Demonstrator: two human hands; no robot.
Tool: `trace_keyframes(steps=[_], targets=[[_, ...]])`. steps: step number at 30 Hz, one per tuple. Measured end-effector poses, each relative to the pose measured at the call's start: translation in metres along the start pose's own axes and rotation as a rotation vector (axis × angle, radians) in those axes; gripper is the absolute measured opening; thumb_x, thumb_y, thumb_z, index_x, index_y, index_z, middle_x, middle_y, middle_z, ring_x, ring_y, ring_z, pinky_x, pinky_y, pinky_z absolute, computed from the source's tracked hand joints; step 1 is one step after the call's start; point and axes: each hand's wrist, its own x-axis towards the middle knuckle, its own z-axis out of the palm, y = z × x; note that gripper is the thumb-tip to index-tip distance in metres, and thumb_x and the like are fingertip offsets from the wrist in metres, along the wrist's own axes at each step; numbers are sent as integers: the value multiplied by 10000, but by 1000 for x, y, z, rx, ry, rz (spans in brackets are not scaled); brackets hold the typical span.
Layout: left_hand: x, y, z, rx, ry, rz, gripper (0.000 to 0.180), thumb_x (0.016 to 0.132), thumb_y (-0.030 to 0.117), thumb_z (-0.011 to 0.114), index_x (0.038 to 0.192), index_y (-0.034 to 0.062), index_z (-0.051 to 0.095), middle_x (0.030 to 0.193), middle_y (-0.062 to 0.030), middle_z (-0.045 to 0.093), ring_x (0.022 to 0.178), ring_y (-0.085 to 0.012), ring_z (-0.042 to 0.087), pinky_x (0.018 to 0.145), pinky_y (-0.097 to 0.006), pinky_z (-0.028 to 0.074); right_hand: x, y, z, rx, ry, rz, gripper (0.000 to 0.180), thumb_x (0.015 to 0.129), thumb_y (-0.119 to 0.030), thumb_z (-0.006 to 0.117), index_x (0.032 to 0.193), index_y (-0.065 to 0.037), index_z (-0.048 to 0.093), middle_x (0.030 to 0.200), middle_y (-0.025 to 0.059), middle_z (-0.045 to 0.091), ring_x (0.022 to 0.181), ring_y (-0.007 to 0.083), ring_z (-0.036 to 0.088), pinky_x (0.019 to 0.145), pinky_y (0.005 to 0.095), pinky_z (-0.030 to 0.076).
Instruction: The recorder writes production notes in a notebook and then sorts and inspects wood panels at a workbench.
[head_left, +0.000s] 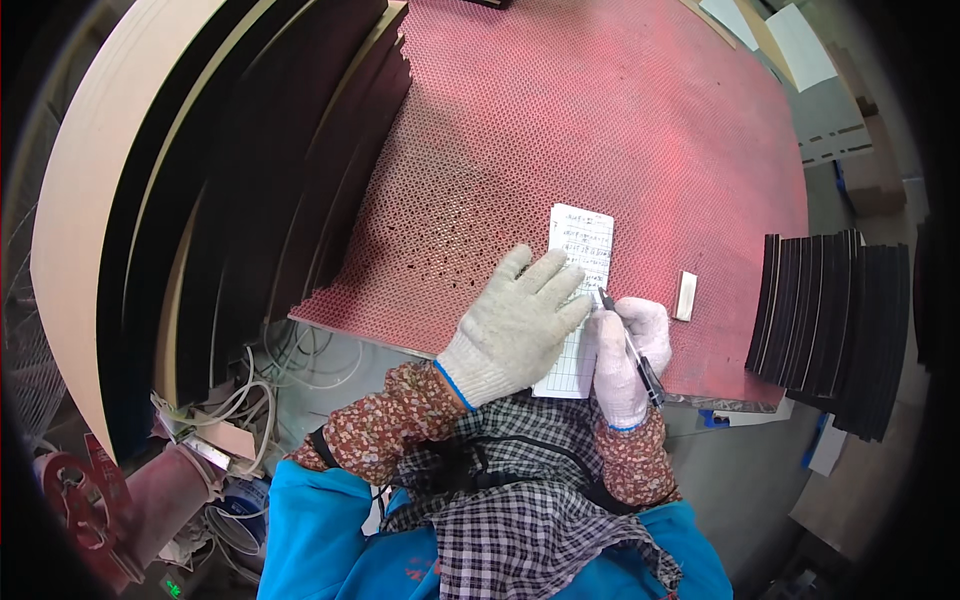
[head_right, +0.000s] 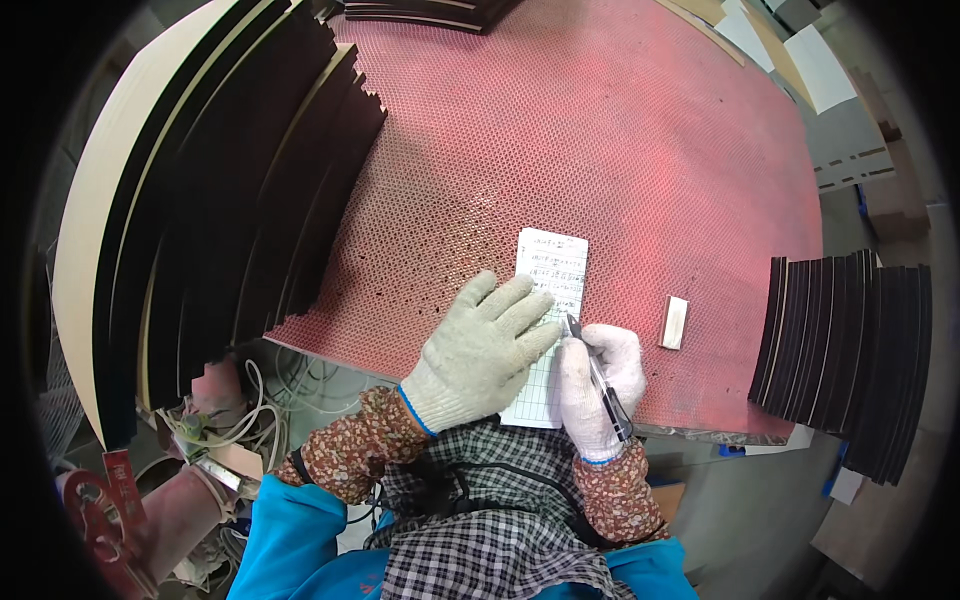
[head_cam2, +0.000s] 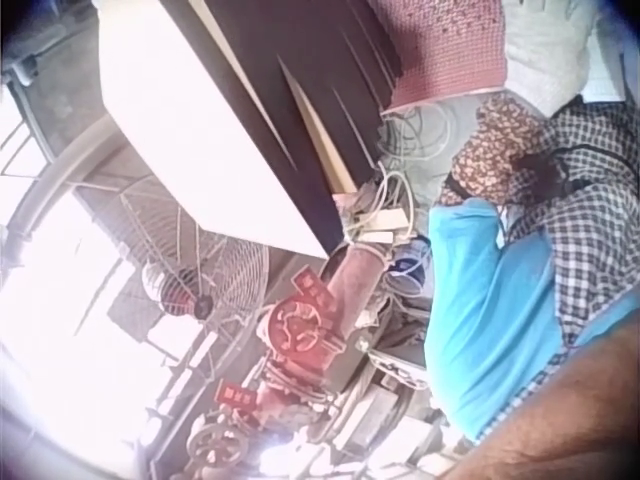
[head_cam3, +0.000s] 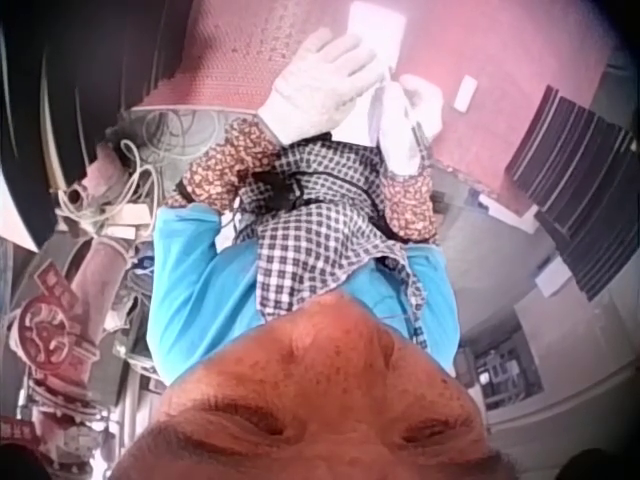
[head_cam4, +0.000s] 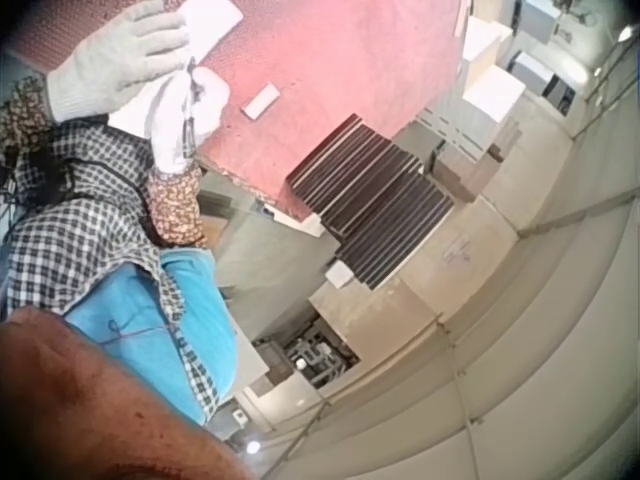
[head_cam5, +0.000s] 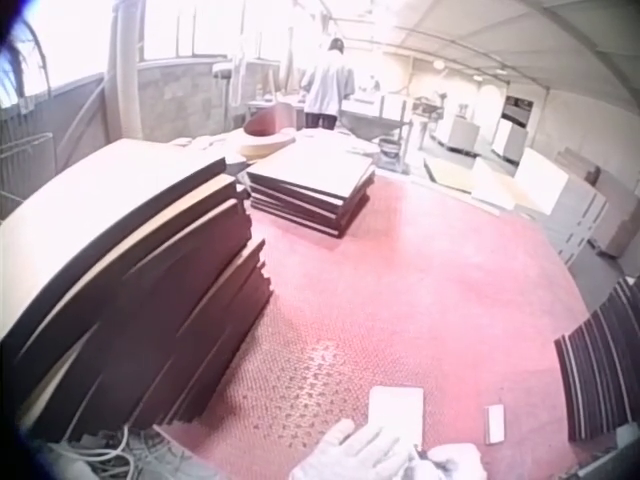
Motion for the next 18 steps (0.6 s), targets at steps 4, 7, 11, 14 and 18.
trace_keyframes(steps=[4,7,11,14,18], targets=[[1,0,2,12,-33,1,386,826,168,716,1201,77,703,1277,-101,641,1317,-305,569,1093,-493,424,3,3,0,-11,6,1,163,1021,-59,673,1137,18,590,899,25,640,782,71,598,700,260,532],[2,0,2,25,-38,3,387,835,186,717,1207,82,704,1292,-101,640,1318,-305,568,1090,-494,423,4,1,2,-72,13,-20,176,1017,-74,677,1141,26,605,910,42,662,795,78,620,710,268,543],[1,1,3,37,-26,3,384,844,193,716,1212,84,706,1315,-101,641,1330,-304,564,1098,-500,419,1,10,5,-30,44,13,199,1016,-99,685,1159,30,632,921,72,705,807,88,652,726,280,564],[0,1,3,36,-27,-4,383,849,194,712,1215,82,708,1327,-105,642,1341,-308,562,1111,-509,413,2,11,5,-85,45,0,203,1018,-112,692,1152,32,642,898,73,718,793,94,664,717,286,573],[0,0,3,24,-33,-12,379,853,190,706,1215,76,709,1342,-109,641,1351,-311,562,1119,-522,409,3,5,5,-70,29,60,205,1018,-119,698,1145,33,646,878,72,724,767,96,668,694,291,576]])
